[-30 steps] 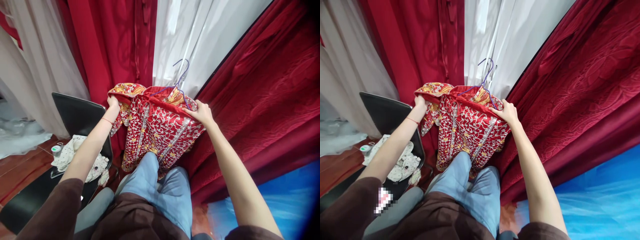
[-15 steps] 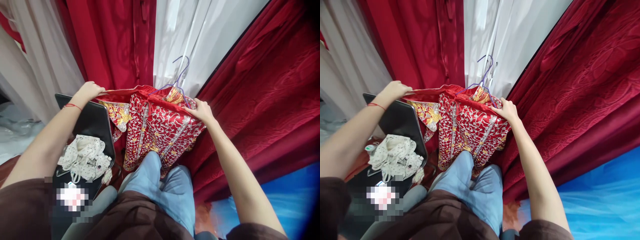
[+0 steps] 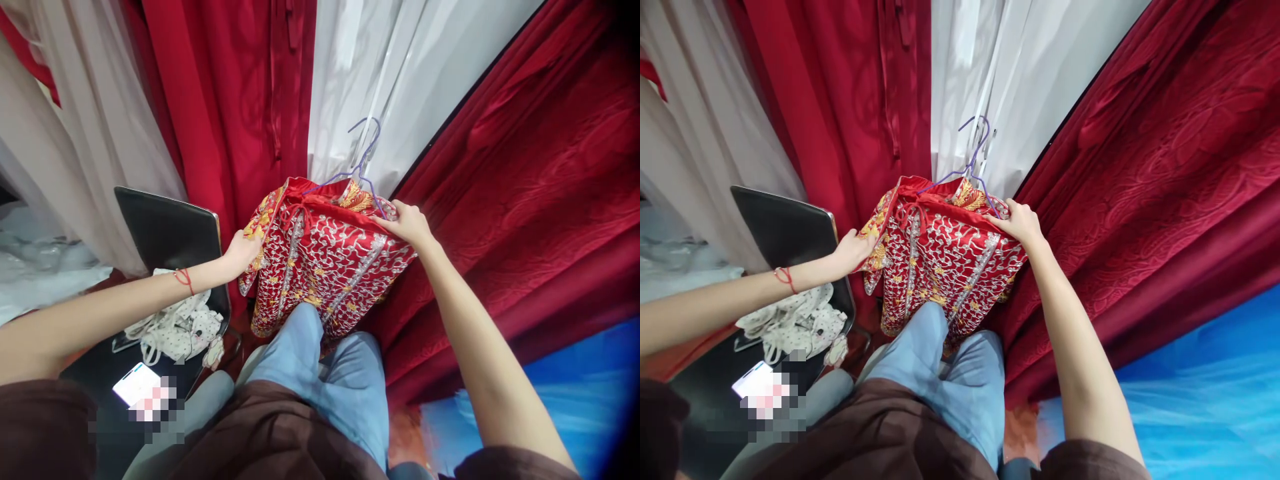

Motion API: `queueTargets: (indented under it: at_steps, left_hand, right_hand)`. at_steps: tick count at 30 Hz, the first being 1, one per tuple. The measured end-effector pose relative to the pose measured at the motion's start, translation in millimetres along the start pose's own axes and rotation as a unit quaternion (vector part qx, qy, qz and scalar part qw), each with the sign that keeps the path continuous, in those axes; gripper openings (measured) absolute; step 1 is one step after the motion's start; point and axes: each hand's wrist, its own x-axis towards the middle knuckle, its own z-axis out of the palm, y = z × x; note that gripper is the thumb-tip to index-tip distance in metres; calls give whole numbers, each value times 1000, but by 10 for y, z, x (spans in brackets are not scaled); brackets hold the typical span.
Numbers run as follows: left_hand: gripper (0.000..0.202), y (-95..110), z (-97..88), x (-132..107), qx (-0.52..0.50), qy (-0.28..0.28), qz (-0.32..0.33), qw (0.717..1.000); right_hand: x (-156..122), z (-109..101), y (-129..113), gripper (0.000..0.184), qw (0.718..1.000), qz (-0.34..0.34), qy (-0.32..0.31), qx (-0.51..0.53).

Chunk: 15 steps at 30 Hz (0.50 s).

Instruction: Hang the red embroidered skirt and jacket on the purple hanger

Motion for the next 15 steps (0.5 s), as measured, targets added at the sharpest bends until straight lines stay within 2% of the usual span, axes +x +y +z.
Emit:
queueTargets:
  at_steps: [4,8,10,12,15]
  left_hand:
    - [30,-76,-133,-208,105,-55,-77,990]
    - [36,-137,-398,-231,162,-104,-96,977]
    - [31,-160,-502,-152,148,-118,-97,977]
    - [31,-183,-554,-18,121,-143,-124,974]
    - [37,-198,-511,254,63,-144,-182,971]
  right_hand:
    - [16,20,-1,56,1000,-1,11,-6]
    - [19,43,-19,55,1000,-5,12,-8]
    - [15,42,-27,54,1000,-2,10,-10]
    - [11,38,-38,53,1000,-3,9,-12]
    - [10,28,-60,54,1000,-7,8,-5]
